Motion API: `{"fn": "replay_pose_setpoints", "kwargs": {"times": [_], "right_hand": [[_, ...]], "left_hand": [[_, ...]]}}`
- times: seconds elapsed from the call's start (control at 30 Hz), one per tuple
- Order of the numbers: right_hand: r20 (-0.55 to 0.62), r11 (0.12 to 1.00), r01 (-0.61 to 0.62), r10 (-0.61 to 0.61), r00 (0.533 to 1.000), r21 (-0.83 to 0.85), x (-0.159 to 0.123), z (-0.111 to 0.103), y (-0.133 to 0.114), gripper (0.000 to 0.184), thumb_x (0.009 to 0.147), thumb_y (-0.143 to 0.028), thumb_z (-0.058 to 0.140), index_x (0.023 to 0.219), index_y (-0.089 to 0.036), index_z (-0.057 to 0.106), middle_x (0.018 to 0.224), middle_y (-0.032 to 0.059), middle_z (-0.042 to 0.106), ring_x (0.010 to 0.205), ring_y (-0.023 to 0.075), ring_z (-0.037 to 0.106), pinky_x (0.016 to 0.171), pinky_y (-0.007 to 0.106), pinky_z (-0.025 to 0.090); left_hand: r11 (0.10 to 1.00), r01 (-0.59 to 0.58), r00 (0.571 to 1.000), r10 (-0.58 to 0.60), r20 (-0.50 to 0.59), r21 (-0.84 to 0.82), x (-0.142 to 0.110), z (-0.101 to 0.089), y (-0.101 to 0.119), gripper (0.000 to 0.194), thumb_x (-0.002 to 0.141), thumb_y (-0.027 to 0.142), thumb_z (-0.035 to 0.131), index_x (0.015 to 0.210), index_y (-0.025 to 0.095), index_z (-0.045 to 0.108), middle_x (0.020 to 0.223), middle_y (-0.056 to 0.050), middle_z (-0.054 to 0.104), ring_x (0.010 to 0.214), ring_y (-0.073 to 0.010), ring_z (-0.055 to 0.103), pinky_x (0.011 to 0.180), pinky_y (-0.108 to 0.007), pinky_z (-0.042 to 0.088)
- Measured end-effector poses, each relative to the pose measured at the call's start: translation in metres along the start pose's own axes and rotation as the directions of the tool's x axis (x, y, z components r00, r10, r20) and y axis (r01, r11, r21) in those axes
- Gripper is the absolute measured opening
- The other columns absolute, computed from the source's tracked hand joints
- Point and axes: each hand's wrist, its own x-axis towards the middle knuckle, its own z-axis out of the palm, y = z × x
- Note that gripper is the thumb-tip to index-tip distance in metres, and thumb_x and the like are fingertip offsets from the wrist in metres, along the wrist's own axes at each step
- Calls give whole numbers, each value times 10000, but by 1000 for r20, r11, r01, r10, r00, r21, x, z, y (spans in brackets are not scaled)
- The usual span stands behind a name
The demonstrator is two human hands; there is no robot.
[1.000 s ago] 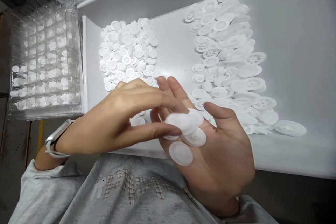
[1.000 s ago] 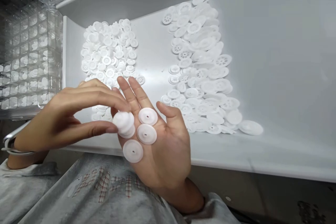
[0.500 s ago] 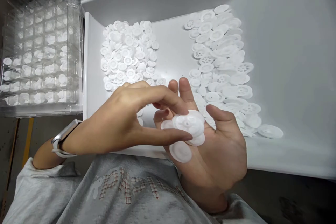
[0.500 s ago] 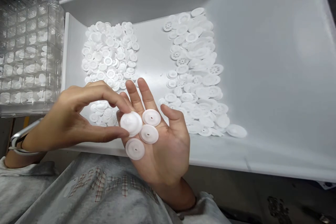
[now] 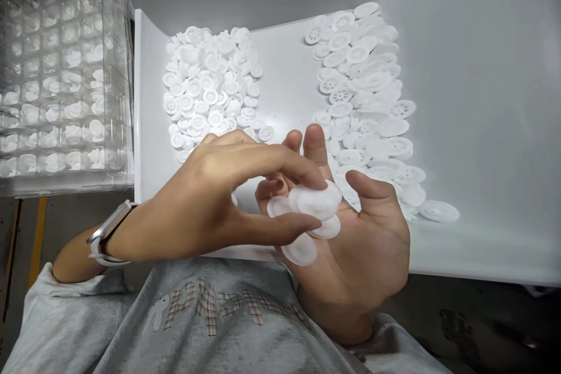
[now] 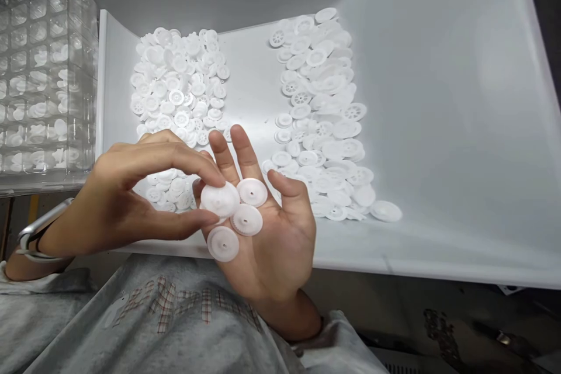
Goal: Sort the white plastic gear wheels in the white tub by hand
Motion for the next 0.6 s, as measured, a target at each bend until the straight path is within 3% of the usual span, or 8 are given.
{"fn": "replay_pose_setpoints", "kwargs": {"times": [0.17,0.47,0.6], "right_hand": [[-9,1000,18,-18,1000,6,6,0,1,319,747,-435,585,1022,-350,725,1208,-46,709,924,157,698,829,304,641],[98,995,68,-61,993,-72,5,-7,1,292,813,-438,588,1049,-358,740,1136,-100,734,905,86,705,728,155,602],[128,998,39,-33,991,-44,5,-10,0,301,830,-409,593,1086,-360,742,1149,-114,735,937,64,709,768,138,595]], "left_hand": [[1000,18,1000,-18,-17,11,-1,-2,0,209,893,329,717,1063,212,687,867,36,705,787,-80,627,755,-253,508],[999,-3,998,5,-67,42,-1,-3,1,220,864,317,753,1047,209,692,909,34,737,836,-93,658,776,-269,527],[993,-48,995,57,-85,104,-4,-5,1,246,870,348,749,1054,199,681,952,41,757,889,-86,676,840,-264,527]]}}
